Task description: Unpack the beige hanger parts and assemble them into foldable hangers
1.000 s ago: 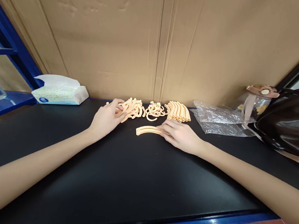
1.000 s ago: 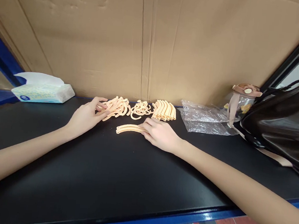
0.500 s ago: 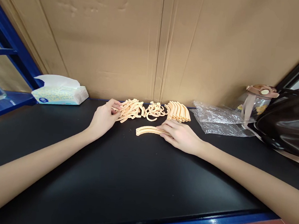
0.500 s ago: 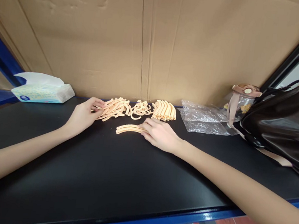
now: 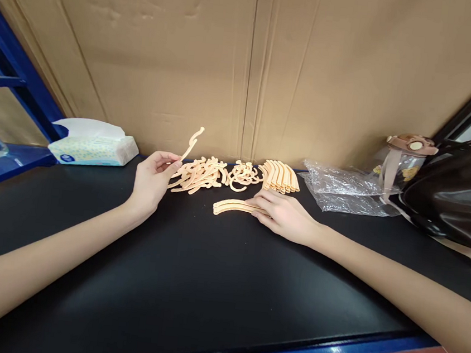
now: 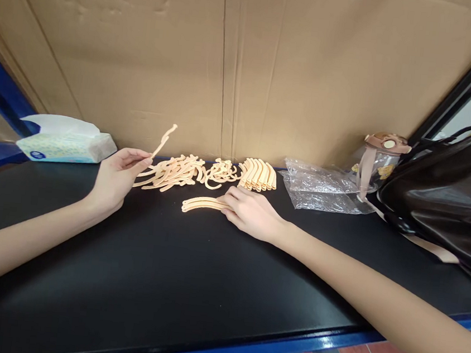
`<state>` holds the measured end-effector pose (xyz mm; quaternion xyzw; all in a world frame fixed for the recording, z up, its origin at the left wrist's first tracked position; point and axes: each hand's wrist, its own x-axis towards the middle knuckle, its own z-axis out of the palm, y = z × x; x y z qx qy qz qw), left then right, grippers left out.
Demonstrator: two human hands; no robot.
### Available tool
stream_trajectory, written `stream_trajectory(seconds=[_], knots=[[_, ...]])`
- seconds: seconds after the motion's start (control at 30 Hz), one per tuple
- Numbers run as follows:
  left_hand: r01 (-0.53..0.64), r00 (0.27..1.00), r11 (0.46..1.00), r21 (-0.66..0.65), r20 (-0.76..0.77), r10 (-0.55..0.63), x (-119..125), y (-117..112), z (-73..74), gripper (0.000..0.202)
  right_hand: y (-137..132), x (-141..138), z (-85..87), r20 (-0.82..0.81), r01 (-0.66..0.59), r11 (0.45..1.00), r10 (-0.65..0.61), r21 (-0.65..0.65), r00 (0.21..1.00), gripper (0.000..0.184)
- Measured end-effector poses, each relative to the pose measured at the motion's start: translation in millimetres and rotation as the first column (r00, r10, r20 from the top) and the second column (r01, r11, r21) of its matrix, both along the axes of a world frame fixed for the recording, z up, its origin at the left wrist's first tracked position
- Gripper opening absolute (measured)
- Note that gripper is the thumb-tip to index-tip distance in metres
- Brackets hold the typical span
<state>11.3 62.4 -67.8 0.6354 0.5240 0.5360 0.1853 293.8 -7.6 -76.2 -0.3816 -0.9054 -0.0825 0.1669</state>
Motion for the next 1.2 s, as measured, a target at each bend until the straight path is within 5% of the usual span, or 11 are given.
stream_trajectory(seconds=[0.1, 0.2, 0.37, 0.53, 0.7, 0.87, 1.0, 1.07, 1.13, 1.2], knots=[[0.125, 0.989, 0.992, -0.025, 0.088, -0.122, 11.8, -20.2, 3.0, 0.017, 0.5, 0.4, -0.1, -0.029, 0.055, 0.998, -0.056, -0.024, 0.998, 0.031], [0.276, 0.961, 0.959, -0.058, 0.021, -0.275, 27.8, -46.5, 9.2, 0.018, 3.0, 2.6, -2.4, -0.093, 0.116, 0.991, -0.122, -0.067, 0.988, 0.027], [0.475, 0.843, 0.823, -0.310, -0.105, -0.527, 39.6, -69.9, 22.5, 0.020, 11.8, 9.4, -8.1, -0.227, 0.127, 0.976, -0.167, -0.177, 0.959, 0.023], [0.549, 0.724, 0.738, -0.392, -0.220, -0.654, 29.9, -59.2, 27.4, 0.020, 17.6, 13.5, -9.2, -0.307, 0.023, 0.970, -0.099, -0.241, 0.947, 0.020], [0.517, 0.630, 0.735, -0.439, -0.386, -0.674, 21.2, -46.9, 21.9, 0.024, 16.4, 13.3, -7.3, -0.326, 0.012, 0.964, -0.102, -0.266, 0.940, 0.022], [0.539, 0.526, 0.672, -0.508, -0.421, -0.739, 19.2, -47.8, 22.1, 0.021, 15.5, 13.9, -7.3, -0.304, 0.013, 0.966, -0.095, -0.260, 0.948, 0.023], [0.575, 0.548, 0.631, -0.521, -0.327, -0.770, 21.4, -50.3, 26.3, 0.025, 14.6, 14.3, -7.9, -0.276, 0.024, 0.976, -0.085, -0.217, 0.958, 0.023], [0.550, 0.650, 0.699, -0.457, -0.290, -0.702, 20.0, -46.9, 25.5, 0.031, 13.6, 13.9, -7.7, -0.245, 0.033, 0.982, -0.080, -0.188, 0.966, 0.023], [0.434, 0.759, 0.845, -0.313, -0.377, -0.530, 14.3, -39.1, 22.6, 0.034, 12.1, 13.2, -7.1, -0.203, 0.037, 0.986, -0.069, -0.160, 0.977, 0.025], [0.284, 0.765, 0.950, -0.128, -0.567, -0.305, 4.6, -27.8, 18.8, 0.032, 10.6, 12.6, -6.4, -0.162, 0.029, 0.991, -0.051, -0.132, 0.986, 0.027]])
